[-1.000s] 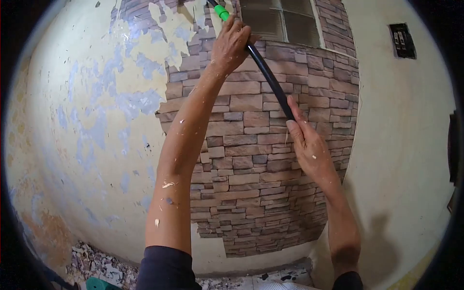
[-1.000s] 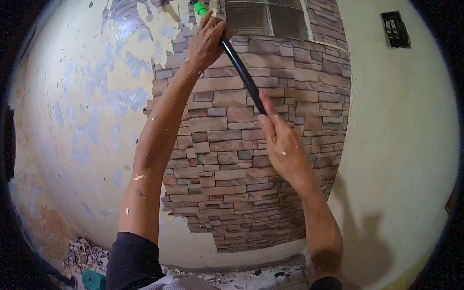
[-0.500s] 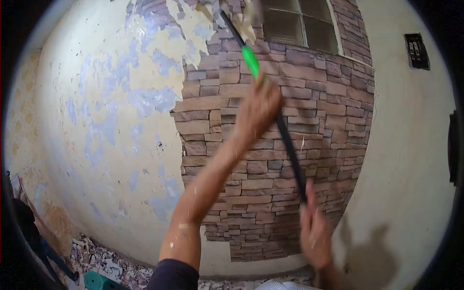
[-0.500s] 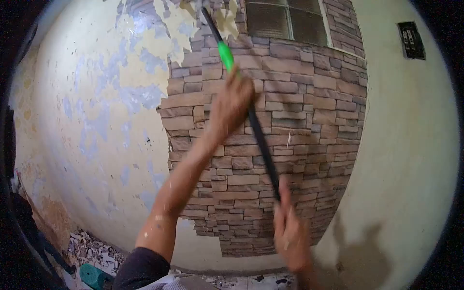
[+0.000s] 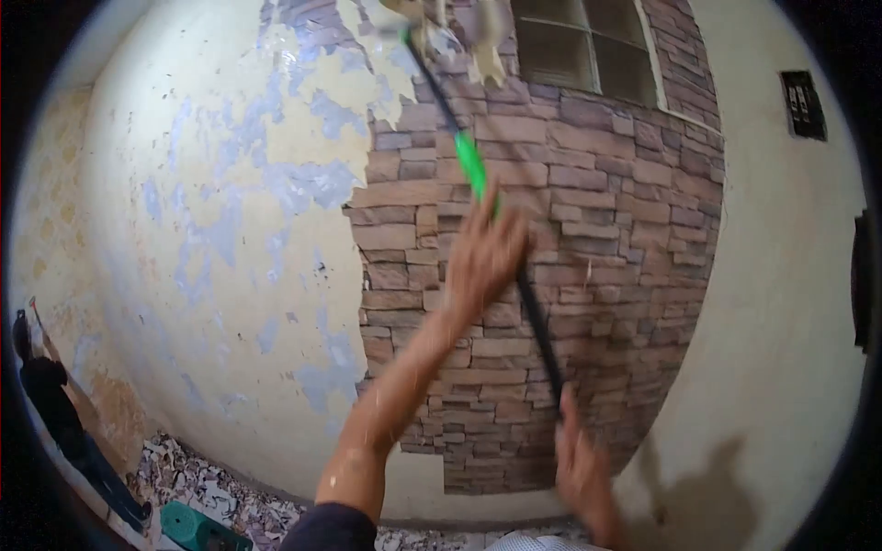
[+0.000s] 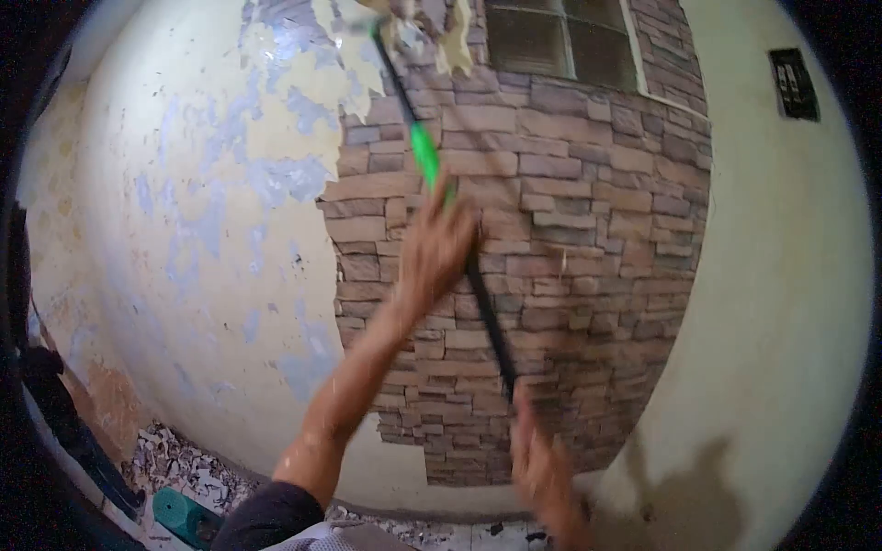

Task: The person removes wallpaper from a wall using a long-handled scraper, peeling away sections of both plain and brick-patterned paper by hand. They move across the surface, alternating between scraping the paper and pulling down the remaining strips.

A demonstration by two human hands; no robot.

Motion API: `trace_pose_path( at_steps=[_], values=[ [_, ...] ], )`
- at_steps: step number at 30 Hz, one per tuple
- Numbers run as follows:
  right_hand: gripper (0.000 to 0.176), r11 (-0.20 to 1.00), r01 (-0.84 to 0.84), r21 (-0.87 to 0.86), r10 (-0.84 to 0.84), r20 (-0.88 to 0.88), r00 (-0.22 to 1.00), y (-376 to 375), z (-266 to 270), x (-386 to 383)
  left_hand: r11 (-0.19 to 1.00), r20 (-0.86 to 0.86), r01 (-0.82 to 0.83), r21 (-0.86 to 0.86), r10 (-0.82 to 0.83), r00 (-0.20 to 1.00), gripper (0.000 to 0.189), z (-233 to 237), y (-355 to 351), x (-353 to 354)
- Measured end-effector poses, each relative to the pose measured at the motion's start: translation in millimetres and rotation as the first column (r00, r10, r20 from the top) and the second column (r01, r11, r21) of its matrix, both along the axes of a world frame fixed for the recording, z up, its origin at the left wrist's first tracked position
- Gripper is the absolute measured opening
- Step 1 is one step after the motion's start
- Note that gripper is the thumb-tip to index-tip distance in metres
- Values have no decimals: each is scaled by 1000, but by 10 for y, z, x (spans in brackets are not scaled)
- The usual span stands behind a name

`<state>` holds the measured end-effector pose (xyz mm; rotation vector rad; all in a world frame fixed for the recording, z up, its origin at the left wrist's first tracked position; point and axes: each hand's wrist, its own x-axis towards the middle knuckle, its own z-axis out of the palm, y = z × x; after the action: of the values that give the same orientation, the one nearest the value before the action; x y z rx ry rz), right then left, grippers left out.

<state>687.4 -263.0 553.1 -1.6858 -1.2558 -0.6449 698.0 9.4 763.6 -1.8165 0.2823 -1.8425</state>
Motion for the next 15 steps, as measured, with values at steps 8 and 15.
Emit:
trace_pose_path(
  at_steps=[8, 15],
  values=[
    [51, 987, -45, -151, 3, -268, 963, -66, -384, -700, 985, -15, 66, -158, -69, 998, 25, -828, 62, -651],
    [53, 999, 41, -22, -40, 51, 998, 1163, 1933, -310, 998, 273, 46, -41, -33, 962, 22, 1729, 1284, -472]
  ],
)
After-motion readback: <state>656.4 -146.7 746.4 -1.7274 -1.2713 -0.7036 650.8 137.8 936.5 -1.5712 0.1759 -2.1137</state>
